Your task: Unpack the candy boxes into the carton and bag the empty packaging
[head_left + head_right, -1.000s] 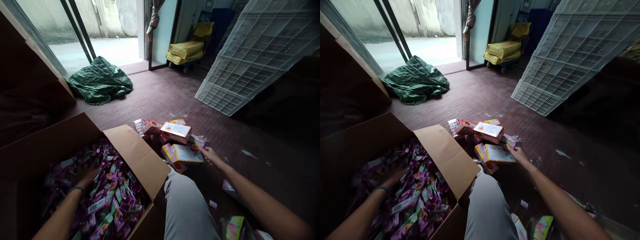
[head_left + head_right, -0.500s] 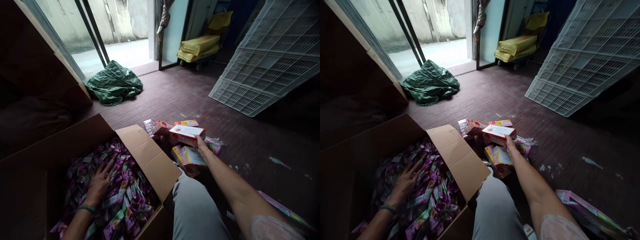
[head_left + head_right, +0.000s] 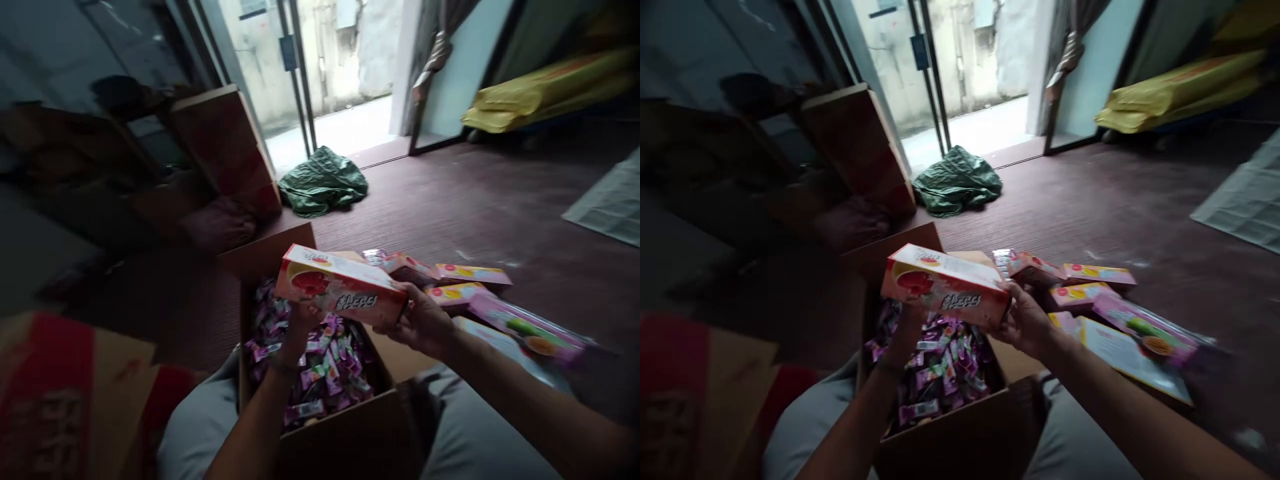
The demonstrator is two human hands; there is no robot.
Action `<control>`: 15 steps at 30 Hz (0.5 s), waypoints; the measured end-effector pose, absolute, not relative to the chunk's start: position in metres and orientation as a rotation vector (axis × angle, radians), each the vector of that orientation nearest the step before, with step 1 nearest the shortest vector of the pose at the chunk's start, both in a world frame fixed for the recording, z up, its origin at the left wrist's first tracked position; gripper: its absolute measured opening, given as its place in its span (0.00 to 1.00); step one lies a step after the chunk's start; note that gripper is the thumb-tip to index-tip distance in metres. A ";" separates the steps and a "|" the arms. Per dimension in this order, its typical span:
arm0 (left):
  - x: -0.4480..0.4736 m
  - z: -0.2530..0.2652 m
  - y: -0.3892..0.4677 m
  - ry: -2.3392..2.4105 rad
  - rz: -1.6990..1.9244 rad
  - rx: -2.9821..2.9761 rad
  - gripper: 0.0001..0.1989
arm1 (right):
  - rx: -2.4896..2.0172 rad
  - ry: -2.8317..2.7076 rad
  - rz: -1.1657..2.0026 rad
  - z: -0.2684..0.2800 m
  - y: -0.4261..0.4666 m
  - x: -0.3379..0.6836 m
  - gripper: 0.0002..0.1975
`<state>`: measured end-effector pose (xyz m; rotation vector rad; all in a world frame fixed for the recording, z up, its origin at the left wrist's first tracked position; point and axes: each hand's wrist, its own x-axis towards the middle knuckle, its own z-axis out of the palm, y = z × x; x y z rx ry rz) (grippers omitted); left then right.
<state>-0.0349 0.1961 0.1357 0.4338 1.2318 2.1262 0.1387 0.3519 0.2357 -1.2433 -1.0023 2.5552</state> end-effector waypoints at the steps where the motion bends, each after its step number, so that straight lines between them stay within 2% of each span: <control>1: -0.039 0.142 0.190 1.220 2.171 0.417 0.32 | -1.226 -0.980 2.678 0.236 0.332 0.128 0.24; 3: -0.050 0.150 0.173 1.182 2.263 0.358 0.23 | -1.160 -0.961 2.883 0.227 0.300 0.110 0.26; 6: -0.062 0.159 0.146 1.173 2.408 0.273 0.18 | -1.078 -1.105 3.099 0.194 0.279 0.093 0.29; 8: -0.066 0.160 0.133 1.280 2.414 0.289 0.19 | -1.118 -1.413 2.949 0.167 0.278 0.084 0.27; 11: -0.064 0.153 0.122 1.419 2.255 0.339 0.28 | -1.131 -1.778 2.324 0.137 0.287 0.072 0.19; 12: -0.061 0.150 0.119 1.421 2.197 0.335 0.33 | -1.095 -1.793 2.201 0.131 0.289 0.068 0.18; 13: -0.059 0.145 0.118 1.402 2.151 0.315 0.36 | -1.062 -1.779 2.174 0.126 0.291 0.064 0.19; 15: -0.055 0.136 0.115 1.314 2.089 0.233 0.38 | -1.028 -1.707 2.332 0.123 0.290 0.057 0.20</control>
